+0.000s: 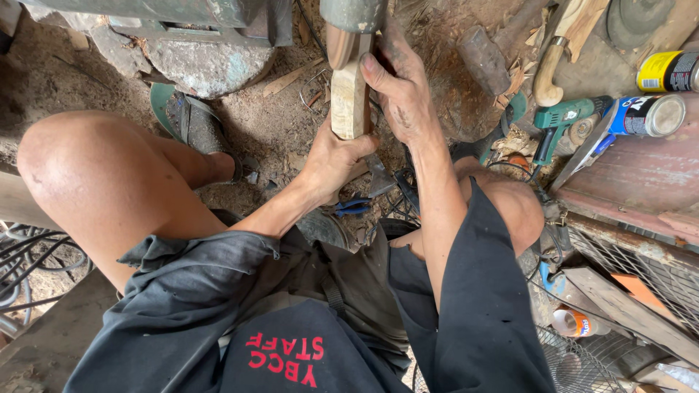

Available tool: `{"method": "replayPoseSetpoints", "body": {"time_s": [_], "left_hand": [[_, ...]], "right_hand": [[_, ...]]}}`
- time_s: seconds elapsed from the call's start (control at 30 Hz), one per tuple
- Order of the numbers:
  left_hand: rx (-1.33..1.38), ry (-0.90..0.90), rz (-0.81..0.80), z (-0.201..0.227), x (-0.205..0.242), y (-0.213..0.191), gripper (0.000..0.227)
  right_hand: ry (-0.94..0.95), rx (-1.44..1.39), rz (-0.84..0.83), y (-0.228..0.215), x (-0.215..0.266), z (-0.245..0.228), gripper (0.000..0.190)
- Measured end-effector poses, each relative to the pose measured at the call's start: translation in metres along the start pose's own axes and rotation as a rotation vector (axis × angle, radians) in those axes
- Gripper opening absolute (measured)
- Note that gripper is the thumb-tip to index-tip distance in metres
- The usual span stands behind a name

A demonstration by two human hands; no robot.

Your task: The person sits on the floor and uses a bench grinder to shape a small piece of wood. They repeatedly press the wood against the spinning wheel, rotating it to smooth different edges and surfaces.

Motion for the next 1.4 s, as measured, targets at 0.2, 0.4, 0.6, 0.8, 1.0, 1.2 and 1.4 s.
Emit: {"method": "replayPoseSetpoints", "body": {"time_s": [0.2,0.4,0.6,0.8,1.0,1.2,1.4], "left_hand": [[-0.06,-0.043,-0.009,0.005,-0.003,0.0,0.06],[-0.063,-0.007,-0.009,0.008,-0.006,0.001,0.06],[-0.093,0.012,-0.008,0.008,-0.009,-0.002,0.053],[-0.035,0.019,-0.011,0.007,0.001,-0.001,0.053],[-0.035,0.01,-0.017,-0.002,0.008,-0.004,0.06],[-0.19,0.053,-0.055,-0.001,0.018,-0.002,0.069],[-0.287,0.042,-0.066,0.0,0.008,0.004,0.066]], "right_hand": [[-0.018,0.003,-0.011,-0.003,-0.005,0.0,0.084],[-0.019,-0.017,-0.021,-0.005,-0.007,0.001,0.083],[-0.022,-0.038,-0.026,-0.004,-0.008,0.0,0.083],[-0.001,-0.04,-0.022,0.0,-0.003,0.0,0.086],[0.007,-0.02,-0.012,0.003,0.003,0.003,0.089],[0.018,0.083,0.072,0.004,0.026,0.01,0.091],[-0.086,0.372,0.222,-0.009,0.023,0.027,0.08]]}}
Point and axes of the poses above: each hand's wrist, its own x-axis away from the middle knuckle, its own y-axis out of the palm, z = x × y, the point moved 4 cm from there along -x, towards the middle knuckle, and after that the axes turned 6 degrees about -x, right-handed, at the moved point
